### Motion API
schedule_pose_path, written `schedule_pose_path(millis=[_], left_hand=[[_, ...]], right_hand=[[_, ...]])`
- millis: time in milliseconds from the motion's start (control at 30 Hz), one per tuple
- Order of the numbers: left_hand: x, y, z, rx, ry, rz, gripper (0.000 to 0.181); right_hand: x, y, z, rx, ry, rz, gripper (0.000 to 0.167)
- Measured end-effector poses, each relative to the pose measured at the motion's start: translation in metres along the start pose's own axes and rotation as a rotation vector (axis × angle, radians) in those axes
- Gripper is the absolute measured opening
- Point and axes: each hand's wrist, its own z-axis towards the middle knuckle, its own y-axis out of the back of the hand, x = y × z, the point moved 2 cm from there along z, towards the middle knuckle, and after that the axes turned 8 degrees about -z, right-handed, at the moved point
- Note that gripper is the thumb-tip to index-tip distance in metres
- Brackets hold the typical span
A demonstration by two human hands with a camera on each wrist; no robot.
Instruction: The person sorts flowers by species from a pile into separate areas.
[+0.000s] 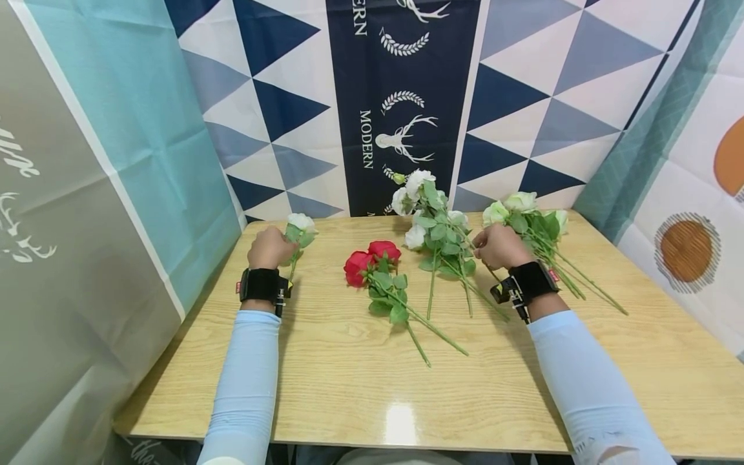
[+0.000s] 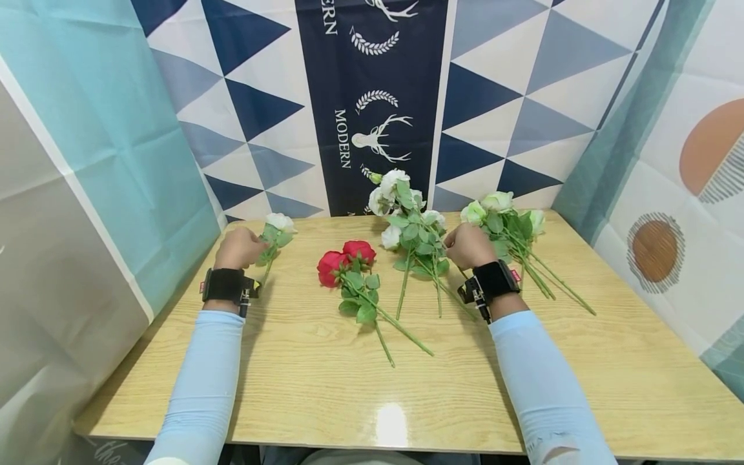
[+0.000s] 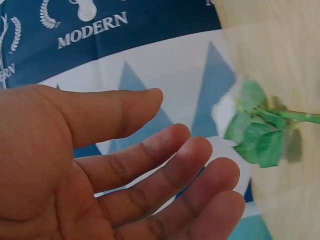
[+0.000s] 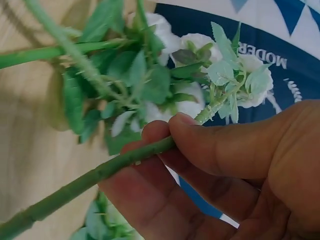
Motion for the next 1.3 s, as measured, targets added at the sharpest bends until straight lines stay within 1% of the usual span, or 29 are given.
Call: schedule_pose_path(millis=[100, 167, 200, 333, 467, 533, 700, 800, 933, 1033, 1167, 1300], left_hand=[[0.006, -0.004, 0.004, 0.013, 0.022, 0.02, 0.033], [0.009, -0.007, 0.005, 0.025, 0.037, 0.03, 0.035], [0.011, -0.009, 0.005, 0.032, 0.044, 0.031, 0.038], [0.015, -0.014, 0.007, 0.053, 0.063, 0.039, 0.047], [0.022, -0.018, 0.01, 0.068, 0.084, 0.043, 0.051], [0.025, -0.021, 0.012, 0.079, 0.094, 0.046, 0.053], [0.031, -0.027, 0.017, 0.111, 0.12, 0.06, 0.051], [0.034, -0.03, 0.017, 0.126, 0.13, 0.065, 0.048], [0.036, -0.032, 0.016, 0.133, 0.129, 0.062, 0.047], [0.037, -0.034, 0.015, 0.137, 0.122, 0.057, 0.046], [0.037, -0.036, 0.014, 0.141, 0.115, 0.06, 0.047], [0.038, -0.04, 0.015, 0.136, 0.12, 0.071, 0.05]], right_hand=[[-0.006, -0.004, 0.001, 0.038, -0.016, 0.041, 0.018], [-0.009, -0.006, 0.001, 0.065, -0.024, 0.065, 0.024], [-0.011, -0.008, 0.001, 0.079, -0.031, 0.074, 0.03], [-0.018, -0.013, 0.004, 0.148, -0.054, 0.098, 0.028], [-0.022, -0.018, 0.005, 0.174, -0.059, 0.107, 0.025], [-0.024, -0.02, 0.007, 0.191, -0.067, 0.107, 0.015], [-0.025, -0.024, 0.009, 0.225, -0.095, 0.12, 0.02], [-0.025, -0.024, 0.01, 0.227, -0.113, 0.135, 0.012], [-0.025, -0.024, 0.011, 0.226, -0.113, 0.13, 0.011], [-0.026, -0.024, 0.011, 0.215, -0.098, 0.109, 0.016], [-0.024, -0.019, 0.009, 0.187, -0.082, 0.08, 0.028], [-0.019, -0.013, 0.008, 0.163, -0.086, 0.072, 0.029]])
